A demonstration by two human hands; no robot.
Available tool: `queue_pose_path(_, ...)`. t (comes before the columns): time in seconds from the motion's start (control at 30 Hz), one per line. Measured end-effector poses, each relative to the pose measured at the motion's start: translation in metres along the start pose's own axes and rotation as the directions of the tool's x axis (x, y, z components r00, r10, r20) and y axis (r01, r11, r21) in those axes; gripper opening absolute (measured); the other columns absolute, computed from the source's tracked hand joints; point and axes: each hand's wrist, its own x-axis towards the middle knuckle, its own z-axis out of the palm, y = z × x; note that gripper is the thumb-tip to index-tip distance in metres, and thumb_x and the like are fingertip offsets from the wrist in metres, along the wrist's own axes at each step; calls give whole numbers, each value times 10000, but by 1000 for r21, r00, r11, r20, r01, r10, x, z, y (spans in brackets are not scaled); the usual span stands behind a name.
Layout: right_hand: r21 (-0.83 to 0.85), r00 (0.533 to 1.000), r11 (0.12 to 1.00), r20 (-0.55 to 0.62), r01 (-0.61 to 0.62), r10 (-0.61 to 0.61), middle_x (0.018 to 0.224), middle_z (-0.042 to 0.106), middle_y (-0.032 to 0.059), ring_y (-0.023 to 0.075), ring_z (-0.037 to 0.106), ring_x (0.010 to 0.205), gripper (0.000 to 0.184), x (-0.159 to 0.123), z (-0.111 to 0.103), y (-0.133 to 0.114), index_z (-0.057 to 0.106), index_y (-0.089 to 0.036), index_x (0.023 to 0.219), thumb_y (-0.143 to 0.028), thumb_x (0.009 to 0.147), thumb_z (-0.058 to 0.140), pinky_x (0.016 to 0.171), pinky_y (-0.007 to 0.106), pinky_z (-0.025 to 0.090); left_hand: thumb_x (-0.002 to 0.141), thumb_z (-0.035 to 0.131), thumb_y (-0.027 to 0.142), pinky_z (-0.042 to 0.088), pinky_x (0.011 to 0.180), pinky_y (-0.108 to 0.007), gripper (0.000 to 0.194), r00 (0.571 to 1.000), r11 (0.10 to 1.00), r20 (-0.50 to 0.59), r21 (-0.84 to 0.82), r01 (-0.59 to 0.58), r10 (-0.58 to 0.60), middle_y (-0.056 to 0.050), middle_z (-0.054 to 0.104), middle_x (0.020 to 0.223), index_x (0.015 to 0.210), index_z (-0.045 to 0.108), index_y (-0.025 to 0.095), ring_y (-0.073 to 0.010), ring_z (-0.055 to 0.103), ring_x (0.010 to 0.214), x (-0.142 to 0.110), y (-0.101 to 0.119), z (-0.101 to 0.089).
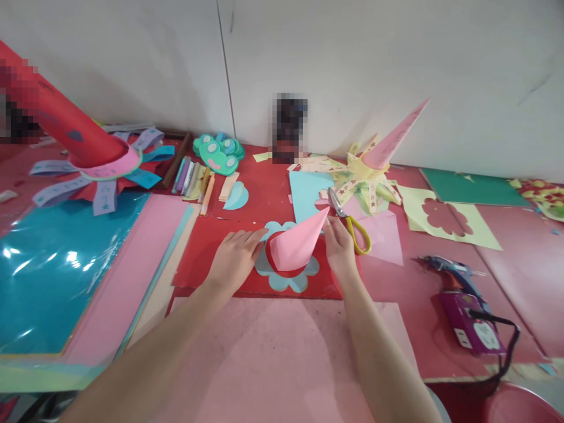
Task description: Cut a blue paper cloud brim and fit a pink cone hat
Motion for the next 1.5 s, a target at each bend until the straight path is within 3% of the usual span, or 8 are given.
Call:
queue_pose_path(0.13, -5, 1000, 1000, -2, -6, 6, 891, 651, 60, 201, 640, 892, 295, 0, 0, 2, 582, -197, 911, -465, 845, 479, 812, 349, 511, 897, 430, 126, 487, 898, -409, 363, 999, 994, 43, -103, -24, 28, -91, 677, 1141, 1232, 558, 185, -239, 628, 1048, 0, 0, 4)
queue_pose_path(0.3, -22, 1000, 1000, -8, 2, -2, 879, 649, 63, 204, 638, 886, 256, 1, 0, 1, 585, -190, 893, -419, 838, 484, 805, 350, 509, 911, 332, 93, 232, 1148, -475, 495, 967, 979, 213, -180, -100, 138, -49, 411, 1472, 1390, 385, 205, -218, 287, 1403, -2, -3, 12)
queue_pose_path(0.47, -4, 1000, 1000, -8, -3, 3, 917, 663, 71, 204, 642, 897, 266, 1, 0, 1, 589, -188, 934, -415, 832, 494, 808, 354, 511, 934, 352, 180, 215, 1150, -494, 458, 967, 990, 242, -128, -54, 84, -42, 413, 1470, 1390, 389, 196, -237, 286, 1403, -2, -1, 10)
queue_pose_path(0.77, -34, 999, 999, -32, 26, -27, 905, 683, 63, 209, 655, 896, 282, 1, 1, 4, 612, -206, 918, -453, 837, 502, 808, 360, 524, 924, 418, 187, 262, 1134, -508, 285, 998, 993, -28, -97, -61, 58, -34, 688, 1156, 1128, 613, 223, -223, 572, 1184, -3, 1, 5)
queue_pose_path(0.97, -48, 999, 999, -38, 11, -13, 913, 690, 64, 214, 661, 895, 280, 1, 2, 4, 613, -208, 913, -451, 836, 500, 812, 364, 527, 905, 414, 154, 320, 1102, -517, 296, 996, 996, -95, -92, -10, 2, -50, 733, 1018, 1101, 629, 206, -219, 662, 1008, -3, 1, 3)
queue_pose_path(1.2, 2, 1000, 1000, -17, -18, 19, 902, 695, 69, 214, 663, 905, 291, 2, 2, 6, 625, -209, 881, -461, 846, 482, 828, 365, 526, 937, 372, 217, 346, 1101, -474, 363, 997, 964, -80, -264, -2, -20, -95, 580, 1315, 1280, 488, 197, -219, 531, 1227, -1, 5, 1)
queue_pose_path(1.3, 59, 1000, 998, 14, -12, 11, 926, 697, 82, 216, 661, 925, 317, 1, 1, 7, 629, -206, 879, -469, 868, 453, 833, 362, 520, 952, 361, 342, 360, 1098, -447, 458, 1000, 909, 15, -416, -18, 27, -94, 470, 1425, 1392, 344, 215, -225, 427, 1323, -3, 7, 1)
queue_pose_path(1.5, -23, 992, 1000, 127, -7, 10, 864, 707, 62, 219, 669, 866, 252, 1, 2, 7, 617, -205, 835, -426, 821, 497, 790, 353, 525, 784, 615, 522, 324, 1107, -503, 860, 976, 878, 201, -478, 29, 77, -104, 319, 1518, 1466, 159, 264, -307, 298, 1390, -5, 10, 7)
